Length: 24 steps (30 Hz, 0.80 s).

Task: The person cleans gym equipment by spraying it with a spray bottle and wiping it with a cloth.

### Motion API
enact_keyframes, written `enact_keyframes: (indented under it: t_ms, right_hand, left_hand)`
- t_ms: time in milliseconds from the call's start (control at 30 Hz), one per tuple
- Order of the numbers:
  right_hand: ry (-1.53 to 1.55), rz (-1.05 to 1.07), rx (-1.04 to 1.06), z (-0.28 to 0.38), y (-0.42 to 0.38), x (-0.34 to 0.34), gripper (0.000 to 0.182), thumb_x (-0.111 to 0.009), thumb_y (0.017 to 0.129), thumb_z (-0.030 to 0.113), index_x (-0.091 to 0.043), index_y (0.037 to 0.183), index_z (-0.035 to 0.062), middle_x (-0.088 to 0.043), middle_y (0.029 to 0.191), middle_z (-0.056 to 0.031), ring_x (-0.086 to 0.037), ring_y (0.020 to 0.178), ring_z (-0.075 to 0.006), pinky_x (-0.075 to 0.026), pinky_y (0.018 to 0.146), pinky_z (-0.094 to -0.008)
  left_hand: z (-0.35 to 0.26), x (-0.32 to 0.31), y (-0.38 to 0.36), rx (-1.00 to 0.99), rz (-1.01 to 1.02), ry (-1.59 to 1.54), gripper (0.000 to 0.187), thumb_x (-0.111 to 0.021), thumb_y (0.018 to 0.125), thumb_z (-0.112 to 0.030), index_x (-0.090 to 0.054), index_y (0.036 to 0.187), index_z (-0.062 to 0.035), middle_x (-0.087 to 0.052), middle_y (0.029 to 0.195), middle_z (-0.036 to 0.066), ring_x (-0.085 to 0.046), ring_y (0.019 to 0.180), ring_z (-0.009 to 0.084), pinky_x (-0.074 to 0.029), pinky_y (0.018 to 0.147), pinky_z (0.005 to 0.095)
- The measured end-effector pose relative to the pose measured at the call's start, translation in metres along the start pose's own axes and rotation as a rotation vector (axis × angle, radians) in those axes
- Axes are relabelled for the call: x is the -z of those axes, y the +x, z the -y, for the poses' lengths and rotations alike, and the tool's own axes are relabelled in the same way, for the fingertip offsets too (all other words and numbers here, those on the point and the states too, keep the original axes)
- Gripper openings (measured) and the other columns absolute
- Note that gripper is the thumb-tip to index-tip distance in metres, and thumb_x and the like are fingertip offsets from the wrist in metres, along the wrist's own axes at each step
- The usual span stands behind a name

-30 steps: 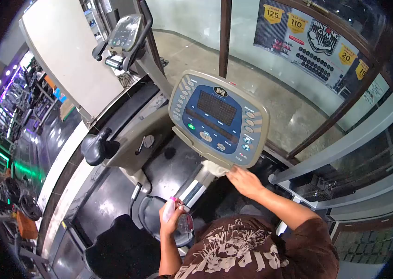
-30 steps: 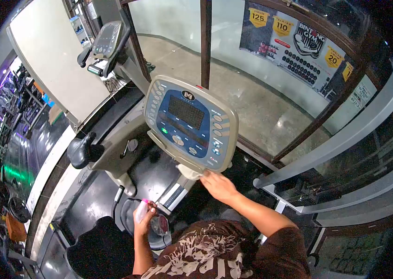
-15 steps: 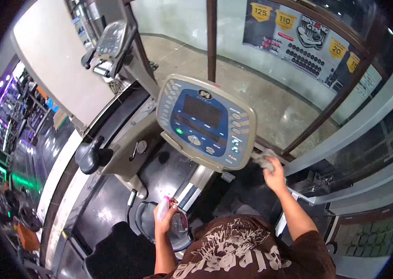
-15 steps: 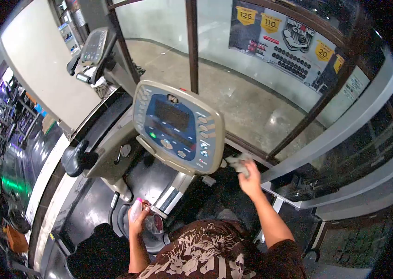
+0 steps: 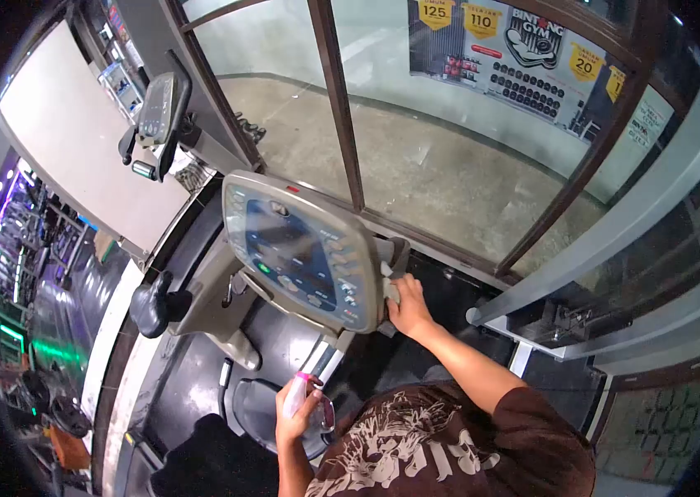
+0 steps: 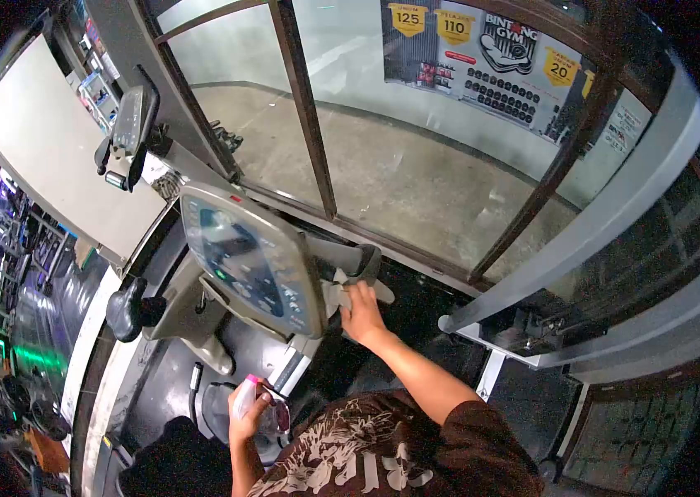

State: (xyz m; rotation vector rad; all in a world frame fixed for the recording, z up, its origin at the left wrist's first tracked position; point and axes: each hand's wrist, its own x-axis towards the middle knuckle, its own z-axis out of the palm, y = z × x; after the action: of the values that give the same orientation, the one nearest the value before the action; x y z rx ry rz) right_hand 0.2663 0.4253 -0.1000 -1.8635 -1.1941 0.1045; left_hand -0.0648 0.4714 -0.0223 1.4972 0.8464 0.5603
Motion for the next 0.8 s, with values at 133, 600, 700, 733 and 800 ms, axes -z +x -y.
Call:
enact_keyframes:
  t_ms: [133,600,700,733,800]
  right_hand:
    - [0.084,0.073,0.073,-0.018,0.031,0.007,0.031,-0.063,0.078,-0.002,-0.051,0.107,-0.0003,-0.049,0.109,-0.0238,-0.047,0.104,-0.0478,-0.041,0.087,-0.0530]
    - [0.226,0.317,0.069,-0.068,0.087,0.001,0.040,-0.069,0.075,0.003,-0.066,0.115,0.0019,-0.065,0.114,-0.0260,-0.060,0.107,-0.0478,-0.050,0.091,-0.0465]
    - [0.192,0.318,0.284,-0.060,0.063,0.036,0.044,-0.070,0.073,0.002,-0.066,0.116,0.0032,-0.065,0.116,-0.0222,-0.061,0.104,-0.0457,-0.050,0.092,-0.0471]
    - [0.193,0.320,0.364,-0.058,0.055,0.049,0.045,-0.071,0.072,0.002,-0.066,0.117,0.0033,-0.066,0.117,-0.0211,-0.062,0.103,-0.0447,-0.050,0.093,-0.0474]
    - [0.231,0.410,0.455,-0.064,0.035,0.063,0.047,-0.071,0.072,0.001,-0.065,0.119,0.0031,-0.064,0.122,-0.0195,-0.063,0.104,-0.0417,-0.050,0.094,-0.0460]
  left_hand:
    - [-0.013,-0.051,0.007,0.038,-0.057,-0.026,0.016,-0.071,0.085,-0.009,-0.064,0.093,0.0018,-0.066,0.092,0.006,-0.059,0.079,0.0120,-0.049,0.074,0.0286]
    - [-0.041,-0.184,0.050,-0.089,-0.237,0.083,0.013,-0.070,0.082,-0.005,-0.060,0.090,-0.0004,-0.063,0.101,0.011,-0.059,0.091,0.0190,-0.046,0.082,0.0312]
    - [-0.019,-0.196,0.064,-0.162,-0.254,0.132,0.016,-0.073,0.083,-0.004,-0.060,0.093,-0.0013,-0.062,0.118,0.019,-0.063,0.104,0.0263,-0.049,0.090,0.0352]
    - [-0.035,-0.204,0.069,-0.109,-0.267,0.072,0.018,-0.074,0.080,-0.005,-0.060,0.091,-0.0013,-0.060,0.127,0.023,-0.060,0.117,0.0307,-0.047,0.097,0.0389]
    - [-0.023,-0.208,0.081,-0.147,-0.278,0.079,0.018,-0.074,0.078,-0.005,-0.061,0.090,-0.0013,-0.059,0.130,0.024,-0.058,0.121,0.0331,-0.045,0.100,0.0411]
